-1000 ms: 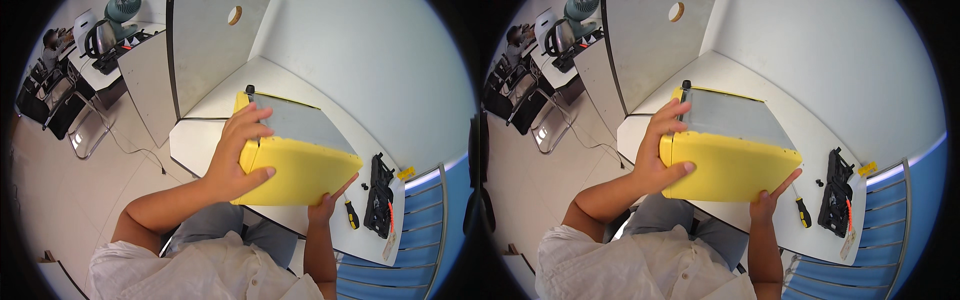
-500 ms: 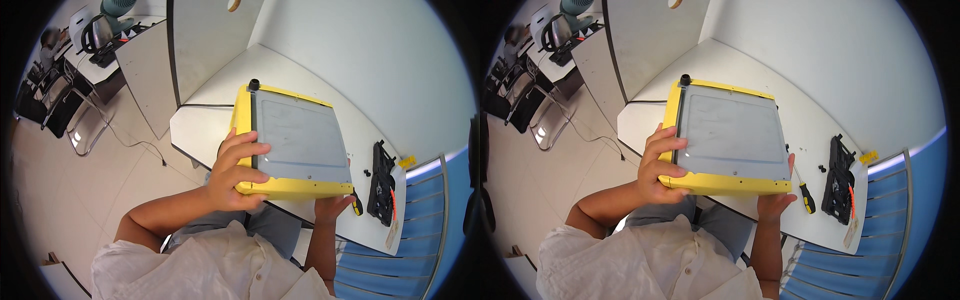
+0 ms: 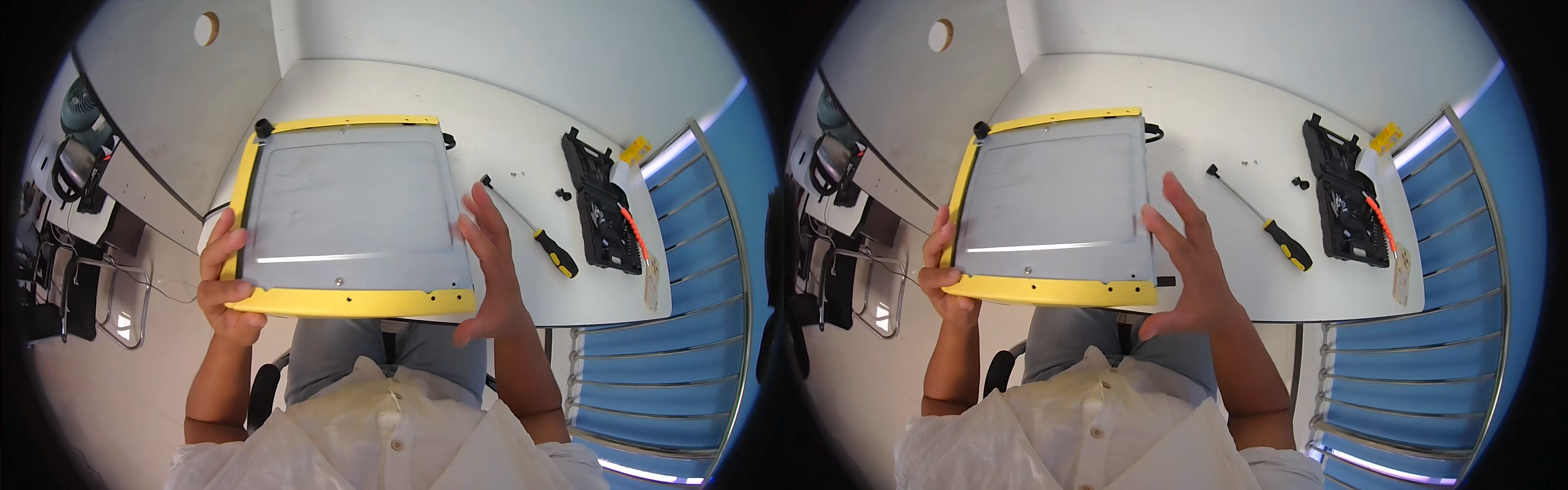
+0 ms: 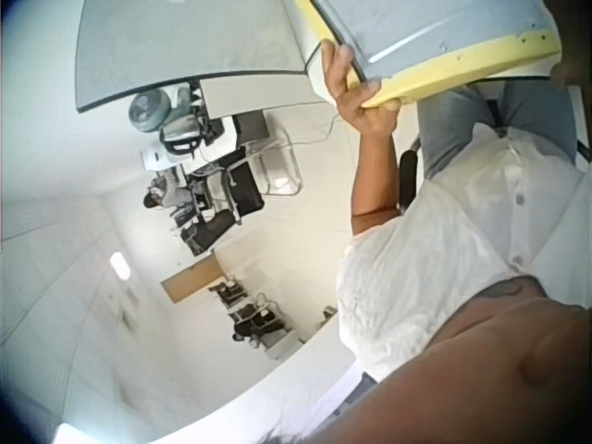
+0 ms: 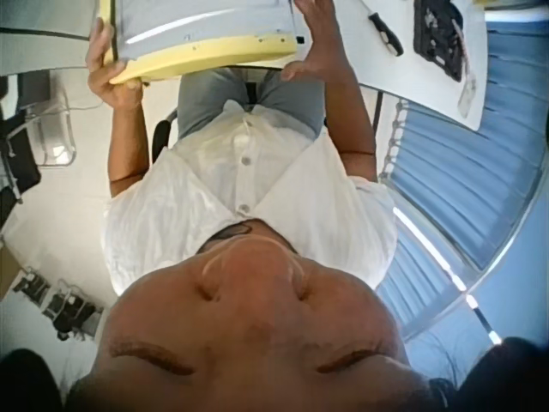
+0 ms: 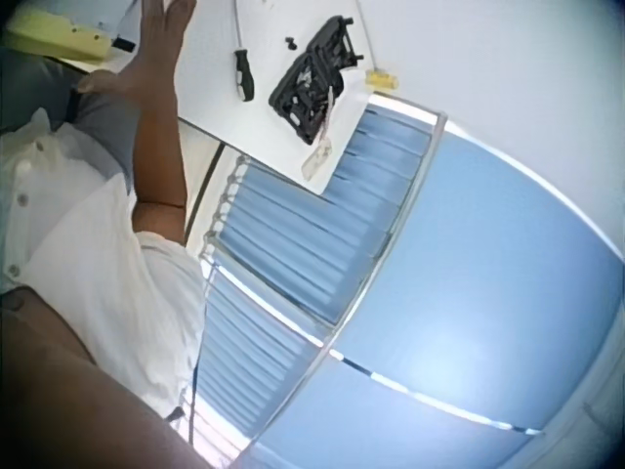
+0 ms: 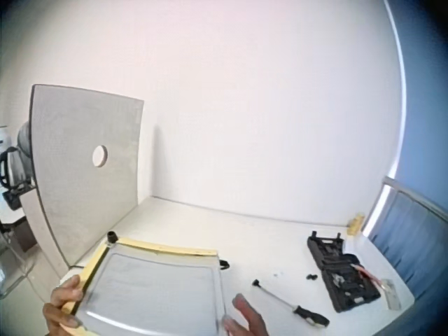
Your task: The person assembles a yellow and gray electronic device on a white table. They attach black rubber feet to the corners using a screwdriver, then place a yellow plastic cover over the device and press it into place.
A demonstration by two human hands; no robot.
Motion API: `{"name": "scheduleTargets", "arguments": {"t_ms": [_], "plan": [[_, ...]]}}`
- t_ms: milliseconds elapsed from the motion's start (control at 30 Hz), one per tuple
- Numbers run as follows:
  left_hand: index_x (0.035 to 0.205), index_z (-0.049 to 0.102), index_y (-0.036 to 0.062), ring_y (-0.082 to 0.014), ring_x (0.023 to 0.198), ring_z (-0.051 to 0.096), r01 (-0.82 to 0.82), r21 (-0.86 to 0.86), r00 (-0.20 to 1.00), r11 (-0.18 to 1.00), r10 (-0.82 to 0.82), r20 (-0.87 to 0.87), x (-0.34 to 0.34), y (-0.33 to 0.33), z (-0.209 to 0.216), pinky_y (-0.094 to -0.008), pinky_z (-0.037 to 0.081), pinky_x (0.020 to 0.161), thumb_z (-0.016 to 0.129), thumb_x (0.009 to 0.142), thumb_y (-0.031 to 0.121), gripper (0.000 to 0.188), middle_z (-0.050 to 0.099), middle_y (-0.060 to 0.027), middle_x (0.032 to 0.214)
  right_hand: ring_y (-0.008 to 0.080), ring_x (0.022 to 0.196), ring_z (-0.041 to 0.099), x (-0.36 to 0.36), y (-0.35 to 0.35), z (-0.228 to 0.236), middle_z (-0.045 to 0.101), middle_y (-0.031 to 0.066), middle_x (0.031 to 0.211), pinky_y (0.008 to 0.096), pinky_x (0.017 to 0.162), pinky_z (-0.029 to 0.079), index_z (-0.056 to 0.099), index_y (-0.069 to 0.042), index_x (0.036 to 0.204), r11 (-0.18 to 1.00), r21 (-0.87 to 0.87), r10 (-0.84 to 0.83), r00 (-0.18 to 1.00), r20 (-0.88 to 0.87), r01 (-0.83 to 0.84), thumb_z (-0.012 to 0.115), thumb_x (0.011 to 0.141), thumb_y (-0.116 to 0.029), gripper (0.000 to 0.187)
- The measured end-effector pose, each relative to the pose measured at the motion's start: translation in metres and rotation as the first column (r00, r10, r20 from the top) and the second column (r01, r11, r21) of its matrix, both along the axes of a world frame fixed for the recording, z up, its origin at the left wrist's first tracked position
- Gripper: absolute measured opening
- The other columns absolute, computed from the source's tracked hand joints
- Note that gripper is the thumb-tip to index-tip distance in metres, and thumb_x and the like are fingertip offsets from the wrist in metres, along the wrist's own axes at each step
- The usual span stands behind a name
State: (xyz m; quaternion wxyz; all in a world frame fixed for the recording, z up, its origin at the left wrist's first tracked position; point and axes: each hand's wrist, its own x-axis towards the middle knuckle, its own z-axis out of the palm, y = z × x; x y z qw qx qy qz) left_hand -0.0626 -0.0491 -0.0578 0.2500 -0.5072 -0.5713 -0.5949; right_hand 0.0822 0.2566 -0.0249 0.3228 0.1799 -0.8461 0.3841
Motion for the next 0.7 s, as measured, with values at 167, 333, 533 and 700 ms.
{"name": "scheduleTargets", "arguments": {"t_ms": [167,333,533,700], "plan": [[0.103,0.047,0.0204,-0.0427,0.132,0.037,-0.089,-0.045,0.996,0.995,0.088,-0.025,0.005,-0.002,-0.004,-0.0546,0.027,0.110,0.055,0.090,0.053,0.036,0.054,-0.0148,0.126,0.0354,0.135,0.038,-0.010,0.007,0.020,0.047,0.0164,0.140,0.0495,0.112,0.024,0.054,-0.005,0.129,0.974,0.220,0.063,0.997,-0.050,-0.051,0.068,0.061,-0.073,0.097],[0.105,0.043,0.0221,-0.0382,0.128,0.042,-0.219,-0.106,0.976,0.970,0.216,-0.044,0.013,-0.003,-0.002,-0.0531,0.031,0.109,0.049,0.092,0.057,0.038,0.054,-0.0100,0.118,0.0341,0.122,0.054,-0.020,0.004,0.023,0.061,0.0171,0.122,0.0464,0.104,0.039,0.062,-0.002,0.114,0.978,0.207,0.062,0.980,-0.192,-0.021,0.067,0.075,-0.058,0.068],[0.109,0.048,0.0225,-0.0358,0.128,0.042,-0.202,-0.080,0.979,0.976,0.201,-0.024,0.015,-0.004,-0.003,-0.0518,0.032,0.108,0.051,0.093,0.051,0.033,0.053,-0.0079,0.125,0.0364,0.113,0.058,-0.030,-0.002,0.015,0.063,0.0165,0.115,0.0475,0.100,0.044,0.063,-0.001,0.103,0.990,0.135,0.071,0.954,-0.292,-0.032,0.061,0.081,-0.056,0.059],[0.110,0.048,0.0224,-0.0342,0.129,0.040,-0.158,-0.082,0.987,0.984,0.157,-0.019,0.013,-0.004,-0.003,-0.0520,0.031,0.109,0.050,0.094,0.049,0.031,0.052,-0.0078,0.125,0.0389,0.108,0.058,-0.032,-0.005,0.015,0.064,0.0162,0.112,0.0509,0.097,0.046,0.062,-0.002,0.097,0.993,0.108,0.080,0.949,-0.304,-0.049,0.058,0.083,-0.055,0.054]]}}
